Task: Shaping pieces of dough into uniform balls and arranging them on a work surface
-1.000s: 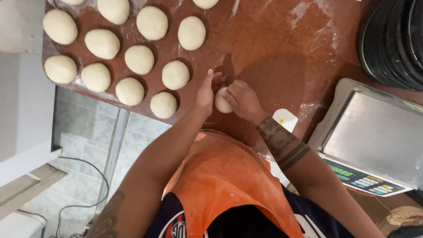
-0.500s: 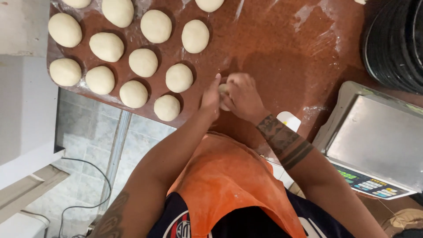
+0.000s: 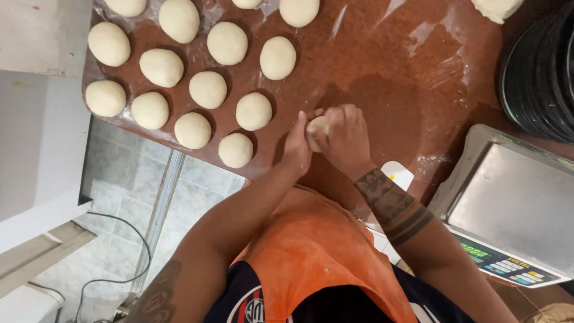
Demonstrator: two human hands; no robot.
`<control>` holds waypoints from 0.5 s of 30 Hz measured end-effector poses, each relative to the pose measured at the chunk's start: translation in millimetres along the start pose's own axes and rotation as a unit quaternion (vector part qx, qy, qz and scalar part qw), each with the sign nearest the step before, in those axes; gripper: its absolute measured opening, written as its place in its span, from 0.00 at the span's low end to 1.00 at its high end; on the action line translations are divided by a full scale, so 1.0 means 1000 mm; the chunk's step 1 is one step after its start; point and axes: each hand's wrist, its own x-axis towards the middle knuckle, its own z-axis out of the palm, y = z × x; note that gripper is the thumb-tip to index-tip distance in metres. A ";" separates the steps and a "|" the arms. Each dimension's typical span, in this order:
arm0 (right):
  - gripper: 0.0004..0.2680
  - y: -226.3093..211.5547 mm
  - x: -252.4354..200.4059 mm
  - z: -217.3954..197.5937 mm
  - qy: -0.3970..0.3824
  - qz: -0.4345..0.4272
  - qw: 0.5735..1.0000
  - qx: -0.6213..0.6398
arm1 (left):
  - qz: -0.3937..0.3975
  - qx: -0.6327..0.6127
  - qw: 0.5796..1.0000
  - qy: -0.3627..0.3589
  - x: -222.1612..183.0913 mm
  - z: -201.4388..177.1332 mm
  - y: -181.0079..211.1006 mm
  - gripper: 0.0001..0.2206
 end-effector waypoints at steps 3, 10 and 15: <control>0.16 0.019 -0.024 0.012 -0.188 0.148 0.971 0.005 | -0.031 0.083 0.994 -0.059 -0.024 0.017 0.019 0.27; 0.11 0.013 -0.037 0.001 -0.215 0.038 0.965 0.146 | -0.095 0.178 0.978 0.056 0.016 -0.017 0.003 0.28; 0.16 0.039 -0.052 0.014 -0.110 0.057 0.982 0.145 | -0.098 0.007 0.992 -0.077 -0.002 0.014 -0.008 0.33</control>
